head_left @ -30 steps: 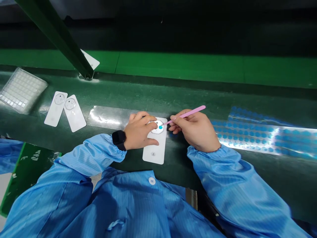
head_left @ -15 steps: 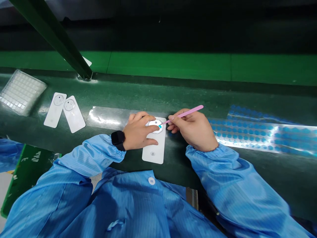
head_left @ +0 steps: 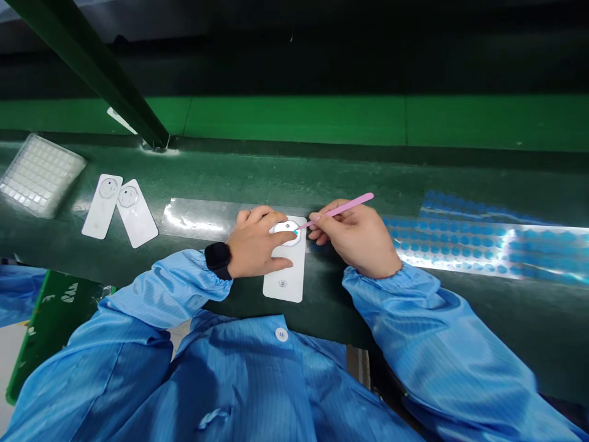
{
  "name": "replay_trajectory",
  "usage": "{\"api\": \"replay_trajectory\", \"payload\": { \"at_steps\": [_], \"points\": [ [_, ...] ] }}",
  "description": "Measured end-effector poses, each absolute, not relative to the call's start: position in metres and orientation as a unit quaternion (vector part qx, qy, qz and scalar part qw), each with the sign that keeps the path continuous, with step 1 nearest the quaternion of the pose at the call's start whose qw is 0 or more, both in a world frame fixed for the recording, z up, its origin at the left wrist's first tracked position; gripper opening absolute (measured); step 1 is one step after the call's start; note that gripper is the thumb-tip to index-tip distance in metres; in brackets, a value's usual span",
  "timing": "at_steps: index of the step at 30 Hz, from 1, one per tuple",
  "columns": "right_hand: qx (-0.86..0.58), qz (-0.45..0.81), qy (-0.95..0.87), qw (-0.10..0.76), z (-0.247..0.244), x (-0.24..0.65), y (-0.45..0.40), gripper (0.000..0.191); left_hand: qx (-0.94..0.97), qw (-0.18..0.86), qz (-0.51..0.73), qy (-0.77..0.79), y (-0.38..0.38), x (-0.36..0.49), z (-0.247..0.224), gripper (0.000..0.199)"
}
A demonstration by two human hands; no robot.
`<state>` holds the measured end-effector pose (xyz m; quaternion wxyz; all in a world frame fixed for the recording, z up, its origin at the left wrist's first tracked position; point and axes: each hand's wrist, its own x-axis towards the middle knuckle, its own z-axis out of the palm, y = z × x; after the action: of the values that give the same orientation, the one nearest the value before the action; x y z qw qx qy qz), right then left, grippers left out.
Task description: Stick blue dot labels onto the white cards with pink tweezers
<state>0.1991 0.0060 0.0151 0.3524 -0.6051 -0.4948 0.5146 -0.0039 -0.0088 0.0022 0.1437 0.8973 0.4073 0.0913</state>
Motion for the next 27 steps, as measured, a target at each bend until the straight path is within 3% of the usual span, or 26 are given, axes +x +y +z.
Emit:
{"api": "replay_trajectory", "payload": {
  "at_steps": [27],
  "points": [
    [-0.593,0.533,-0.469,0.38,0.016,0.2,0.004,0.03,0.893,0.149,0.046,0.422,-0.007,-0.003,0.013,0.051]
  ]
}}
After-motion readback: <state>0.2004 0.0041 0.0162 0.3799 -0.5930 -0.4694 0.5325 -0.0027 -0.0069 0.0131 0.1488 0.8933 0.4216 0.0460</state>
